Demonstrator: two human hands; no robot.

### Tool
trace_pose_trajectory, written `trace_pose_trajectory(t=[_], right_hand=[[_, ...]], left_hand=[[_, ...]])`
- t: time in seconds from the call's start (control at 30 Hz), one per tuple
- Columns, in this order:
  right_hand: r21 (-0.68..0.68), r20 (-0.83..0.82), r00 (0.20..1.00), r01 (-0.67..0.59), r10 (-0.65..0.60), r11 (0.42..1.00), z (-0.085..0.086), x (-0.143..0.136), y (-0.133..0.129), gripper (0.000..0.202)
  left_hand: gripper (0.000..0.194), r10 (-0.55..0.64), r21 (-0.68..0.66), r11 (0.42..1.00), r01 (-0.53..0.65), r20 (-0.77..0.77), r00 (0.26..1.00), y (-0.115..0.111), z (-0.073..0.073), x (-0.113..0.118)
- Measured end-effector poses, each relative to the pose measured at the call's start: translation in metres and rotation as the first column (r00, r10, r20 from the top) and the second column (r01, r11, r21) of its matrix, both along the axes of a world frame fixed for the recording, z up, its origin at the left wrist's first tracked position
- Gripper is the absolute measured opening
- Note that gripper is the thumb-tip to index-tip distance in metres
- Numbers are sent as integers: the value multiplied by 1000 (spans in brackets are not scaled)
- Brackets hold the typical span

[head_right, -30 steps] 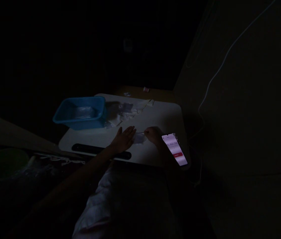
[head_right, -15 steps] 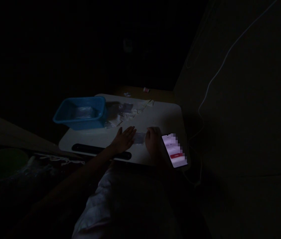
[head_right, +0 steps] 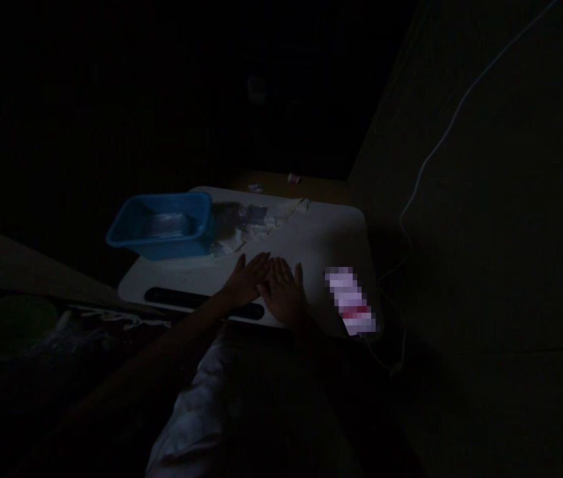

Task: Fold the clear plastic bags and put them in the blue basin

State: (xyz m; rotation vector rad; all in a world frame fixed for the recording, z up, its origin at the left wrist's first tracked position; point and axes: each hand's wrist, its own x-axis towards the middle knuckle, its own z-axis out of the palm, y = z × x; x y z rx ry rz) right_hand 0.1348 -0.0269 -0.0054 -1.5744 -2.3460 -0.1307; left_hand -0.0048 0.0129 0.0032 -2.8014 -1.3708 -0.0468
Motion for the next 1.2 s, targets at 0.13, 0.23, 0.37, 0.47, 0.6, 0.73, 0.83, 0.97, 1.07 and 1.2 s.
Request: trace_pose_trajectory(t=[0.13, 0.23, 0.37, 0.47, 0.6, 0.73, 0.83, 0.97, 1.07, 1.2], right_hand=[[-7, -8, 1000, 19, -19, 1000, 0, -1, -1, 56], [-5, -8, 1000, 19, -19, 1000, -1, -1, -1, 56], [-6, 2, 1000, 22, -22, 1000, -1, -1, -1, 56], [-12, 13, 1000, 26, -26, 1000, 0, -2, -1, 57], [-12, 19, 999, 26, -26, 1000, -2, -1, 0, 58], [-13, 29, 999, 30, -30, 999, -3, -2, 0, 58], [-25, 33, 998, 46, -45, 999, -1, -3, -1, 58], [-13, 17, 997, 78, -78, 997, 1, -4, -2, 59], [2, 2, 995, 97, -97, 995, -1, -4, -3, 59], [3, -13, 990, 138, -138, 990, -3, -1, -4, 59]], left_hand=[[51, 5, 2, 1000, -5, 2, 1000, 0, 0, 0], [52, 4, 4, 1000, -4, 0, 1000, 0, -1, 0], [52, 2, 28, 1000, -3, 11, 1000, 1, -4, 0], [51, 0, 32, 999, -1, 9, 1000, 1, -4, 0], [50, 4, 13, 1000, -4, 1, 1000, 1, -2, 0], [51, 4, 5, 1000, -4, -3, 1000, 1, -2, 0], [51, 8, 7, 1000, -8, -3, 1000, 1, -2, 0], [51, 4, -1, 1000, -4, -5, 1000, 1, 0, 0], [52, 0, -7, 1000, 0, -4, 1000, 1, 1, 0], [54, -4, -16, 1000, 4, -5, 1000, -1, 5, 0]])
